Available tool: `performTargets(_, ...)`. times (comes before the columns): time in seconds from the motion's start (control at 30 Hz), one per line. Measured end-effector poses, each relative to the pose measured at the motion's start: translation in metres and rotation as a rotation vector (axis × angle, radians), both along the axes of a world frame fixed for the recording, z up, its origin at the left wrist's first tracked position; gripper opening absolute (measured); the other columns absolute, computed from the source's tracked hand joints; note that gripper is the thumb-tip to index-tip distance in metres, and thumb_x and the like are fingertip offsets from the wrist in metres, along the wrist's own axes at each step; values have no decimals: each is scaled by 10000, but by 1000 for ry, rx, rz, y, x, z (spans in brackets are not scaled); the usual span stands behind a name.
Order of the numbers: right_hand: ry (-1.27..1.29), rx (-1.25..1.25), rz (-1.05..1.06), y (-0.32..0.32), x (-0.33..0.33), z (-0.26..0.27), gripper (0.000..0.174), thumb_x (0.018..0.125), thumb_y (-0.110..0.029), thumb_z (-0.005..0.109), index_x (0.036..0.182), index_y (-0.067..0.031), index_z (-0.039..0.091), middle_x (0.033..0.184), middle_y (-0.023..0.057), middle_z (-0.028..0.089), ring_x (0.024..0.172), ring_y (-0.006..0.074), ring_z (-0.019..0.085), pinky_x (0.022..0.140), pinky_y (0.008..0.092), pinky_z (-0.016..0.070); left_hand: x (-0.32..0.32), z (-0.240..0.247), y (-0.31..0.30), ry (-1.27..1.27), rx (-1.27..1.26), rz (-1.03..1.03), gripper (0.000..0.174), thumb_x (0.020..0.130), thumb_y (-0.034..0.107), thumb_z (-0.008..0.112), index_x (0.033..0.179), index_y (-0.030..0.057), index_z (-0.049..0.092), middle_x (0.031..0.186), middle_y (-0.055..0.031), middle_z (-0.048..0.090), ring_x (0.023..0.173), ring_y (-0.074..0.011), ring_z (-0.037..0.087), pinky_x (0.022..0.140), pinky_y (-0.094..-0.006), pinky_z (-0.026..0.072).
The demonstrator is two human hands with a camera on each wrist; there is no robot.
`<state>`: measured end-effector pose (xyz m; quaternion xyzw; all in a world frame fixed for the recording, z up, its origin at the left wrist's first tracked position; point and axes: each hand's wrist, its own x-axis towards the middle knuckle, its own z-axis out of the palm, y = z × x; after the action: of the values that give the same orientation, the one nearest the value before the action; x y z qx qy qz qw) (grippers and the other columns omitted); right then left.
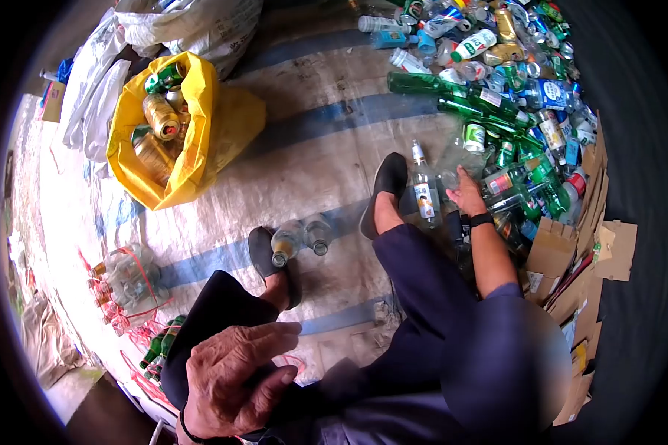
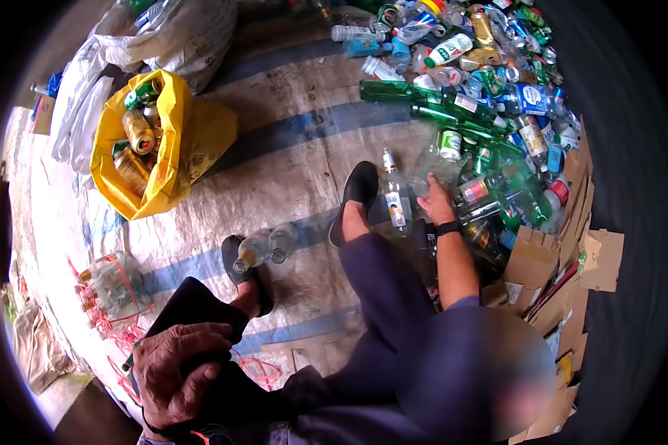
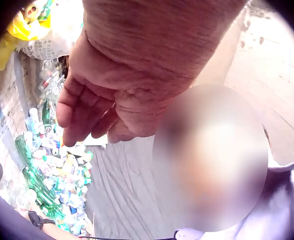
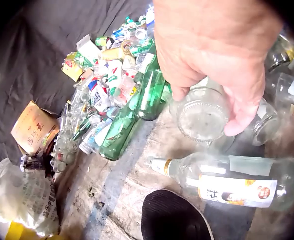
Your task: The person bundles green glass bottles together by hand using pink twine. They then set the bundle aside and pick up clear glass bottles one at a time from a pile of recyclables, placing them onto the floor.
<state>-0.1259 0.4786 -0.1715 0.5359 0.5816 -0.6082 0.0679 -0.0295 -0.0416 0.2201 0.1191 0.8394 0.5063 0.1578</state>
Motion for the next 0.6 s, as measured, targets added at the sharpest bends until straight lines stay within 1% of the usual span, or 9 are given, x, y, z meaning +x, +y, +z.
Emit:
performTargets(0.03, 74, -92, 16, 3, 4, -3, 554, 839, -477, 740, 1239, -159, 528, 1074, 108, 503, 977, 260, 542, 753, 411, 552, -1, -1, -1, 26, -2, -14, 278, 850, 255, 670, 933, -9, 697, 929, -171, 722, 829, -296, 725, 746, -346, 566)
performTargets(0.17, 74, -169, -59, 20, 6, -21, 474, 845, -440, 738, 1176, -167, 535, 1118, 93, 529, 1000, 243, 542, 732, 392, 528, -2, 2, -4, 17, 1, -17, 269, 855, 251, 666, 933, -5, 696, 928, -162, 724, 832, -285, 726, 754, -343, 565)
performTargets(0.2, 75, -178, -54, 23, 13, -26, 474, 845, -440, 738, 1176, -167, 535, 1118, 93, 529, 1000, 243, 542, 732, 392, 528, -4, 3, -6, 20, -5, -56, 233, 821, 170, 705, 970, -8, 680, 966, -160, 718, 837, -295, 712, 752, -350, 554)
performTargets(0.27, 335, -129, 299, 27, 31, -32, 453, 855, -435, 726, 1176, -179, 534, 1101, 86, 574, 991, 231, 552, 734, 380, 506, -4, 5, -8, 29, -17, -92, 253, 788, 90, 743, 1007, -11, 665, 1003, -159, 711, 841, -304, 699, 750, -357, 542)
performTargets(0.3, 289, -370, 25, 25, 28, -20, 404, 902, -283, 682, 1264, -187, 532, 1218, 89, 508, 1039, 249, 526, 769, 366, 520, -2, 2, -7, 30, -7, -46, 237, 825, 169, 706, 986, -1, 678, 966, -159, 718, 833, -292, 712, 758, -348, 551)
performTargets(0.33, 293, -375, 27, 19, 27, -7, 404, 902, -283, 682, 1264, -187, 532, 1218, 89, 508, 1039, 249, 526, 769, 366, 520, 0, 0, -6, 31, 5, -2, 264, 861, 249, 669, 966, 8, 691, 930, -158, 725, 825, -281, 726, 766, -338, 561)
performTargets(0.4, 222, -544, -272, 8, 30, 14, 316, 919, -248, 670, 1206, -181, 554, 1136, 76, 570, 1021, 230, 552, 785, 376, 508, 0, 1, -6, 28, 23, -1, 261, 867, 236, 669, 988, 5, 688, 913, -152, 726, 826, -266, 727, 769, -331, 558)
performTargets(0.47, 275, -505, -233, 1, 40, 20, 301, 919, -251, 674, 1184, -167, 561, 1105, 69, 596, 1014, 225, 567, 787, 386, 505, 2, 5, -5, -62, 88, 31, 223, 816, 75, 711, 1010, -24, 661, 952, -143, 710, 841, -300, 704, 791, -346, 540)
performTargets(0.6, 435, -483, -21, -34, 55, 71, 280, 898, -258, 710, 1084, -95, 578, 1074, 68, 644, 1016, 238, 599, 783, 428, 504, 6, 8, -3, -278, 112, 187, 230, 859, 96, 696, 1045, -38, 669, 825, -117, 710, 783, -178, 693, 757, -296, 534)
